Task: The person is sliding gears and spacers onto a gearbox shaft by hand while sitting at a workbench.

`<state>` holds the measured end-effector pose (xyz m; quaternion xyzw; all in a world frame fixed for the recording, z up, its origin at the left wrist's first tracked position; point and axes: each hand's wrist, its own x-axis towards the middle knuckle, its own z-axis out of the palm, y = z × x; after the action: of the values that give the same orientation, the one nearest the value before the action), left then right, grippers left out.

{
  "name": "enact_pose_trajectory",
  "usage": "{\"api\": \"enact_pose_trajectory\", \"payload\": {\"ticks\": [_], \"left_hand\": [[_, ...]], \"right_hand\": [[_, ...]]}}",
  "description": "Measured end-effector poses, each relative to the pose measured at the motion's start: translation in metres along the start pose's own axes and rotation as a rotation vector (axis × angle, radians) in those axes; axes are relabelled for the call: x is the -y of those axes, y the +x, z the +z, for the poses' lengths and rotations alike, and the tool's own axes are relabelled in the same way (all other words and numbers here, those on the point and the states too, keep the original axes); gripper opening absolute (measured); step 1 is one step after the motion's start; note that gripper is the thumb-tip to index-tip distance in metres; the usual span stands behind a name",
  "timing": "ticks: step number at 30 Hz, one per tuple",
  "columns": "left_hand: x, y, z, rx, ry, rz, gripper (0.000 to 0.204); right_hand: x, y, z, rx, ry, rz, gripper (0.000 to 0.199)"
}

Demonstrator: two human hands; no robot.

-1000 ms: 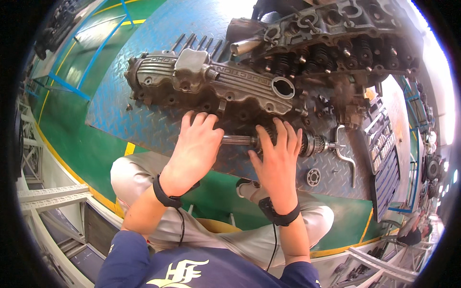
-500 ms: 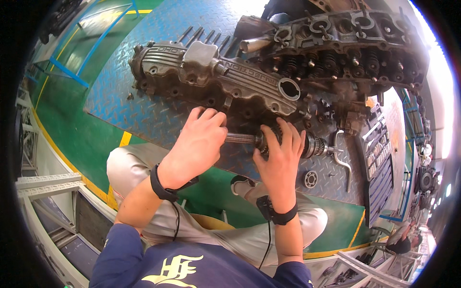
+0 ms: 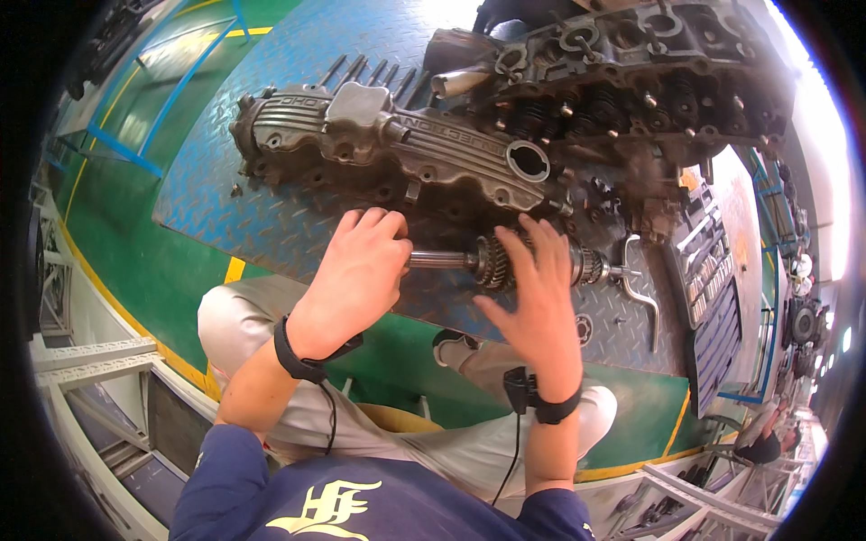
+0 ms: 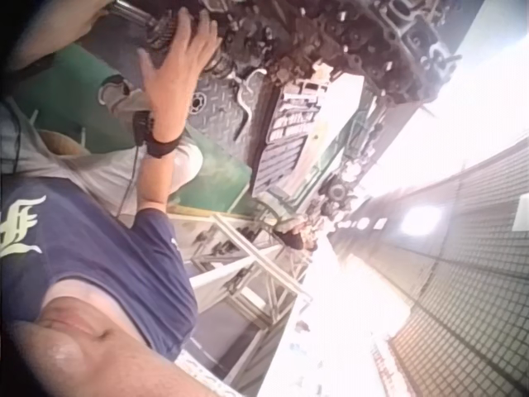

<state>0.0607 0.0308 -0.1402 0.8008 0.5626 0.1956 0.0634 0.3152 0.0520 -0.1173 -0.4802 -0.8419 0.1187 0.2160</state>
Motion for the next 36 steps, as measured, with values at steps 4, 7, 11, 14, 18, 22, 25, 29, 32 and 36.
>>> {"api": "enact_pose_trajectory", "payload": {"ticks": [4, 7, 11, 14, 18, 22, 25, 29, 32, 36], "left_hand": [[-0.001, 0.000, -0.003, 0.059, 0.019, -0.035, 0.008], [0.000, 0.000, -0.002, 0.055, 0.031, -0.022, 0.013], [-0.002, 0.002, -0.004, 0.086, 0.015, -0.066, 0.016], [-0.004, 0.002, -0.006, 0.088, 0.003, -0.083, 0.020], [-0.013, 0.005, -0.013, 0.091, -0.023, -0.084, 0.033], [-0.032, 0.012, -0.014, 0.057, -0.063, -0.016, 0.051], [-0.050, 0.020, -0.008, 0.062, -0.111, 0.019, 0.064], [-0.064, 0.027, -0.001, 0.083, -0.088, 0.065, 0.078], [-0.073, 0.034, 0.002, 0.082, -0.083, 0.081, 0.081], [-0.084, 0.043, 0.011, 0.059, -0.057, 0.125, 0.083]], "right_hand": [[-0.026, -0.008, -0.026, -0.057, -0.002, 0.056, 0.082], [-0.041, -0.015, -0.036, -0.029, -0.069, 0.095, 0.081], [-0.060, -0.024, -0.047, -0.006, -0.080, 0.140, 0.080], [-0.071, -0.033, -0.060, -0.007, -0.046, 0.206, 0.078], [-0.082, -0.043, -0.064, -0.036, -0.026, 0.246, 0.075], [-0.084, -0.045, -0.048, -0.030, -0.027, 0.223, 0.076], [-0.075, -0.038, -0.038, -0.080, -0.111, 0.094, 0.080], [-0.070, -0.029, -0.031, -0.079, -0.136, 0.050, 0.093], [-0.074, -0.031, -0.025, -0.046, -0.119, 0.115, 0.098], [-0.074, -0.033, -0.021, -0.084, -0.156, 0.107, 0.098]]}}
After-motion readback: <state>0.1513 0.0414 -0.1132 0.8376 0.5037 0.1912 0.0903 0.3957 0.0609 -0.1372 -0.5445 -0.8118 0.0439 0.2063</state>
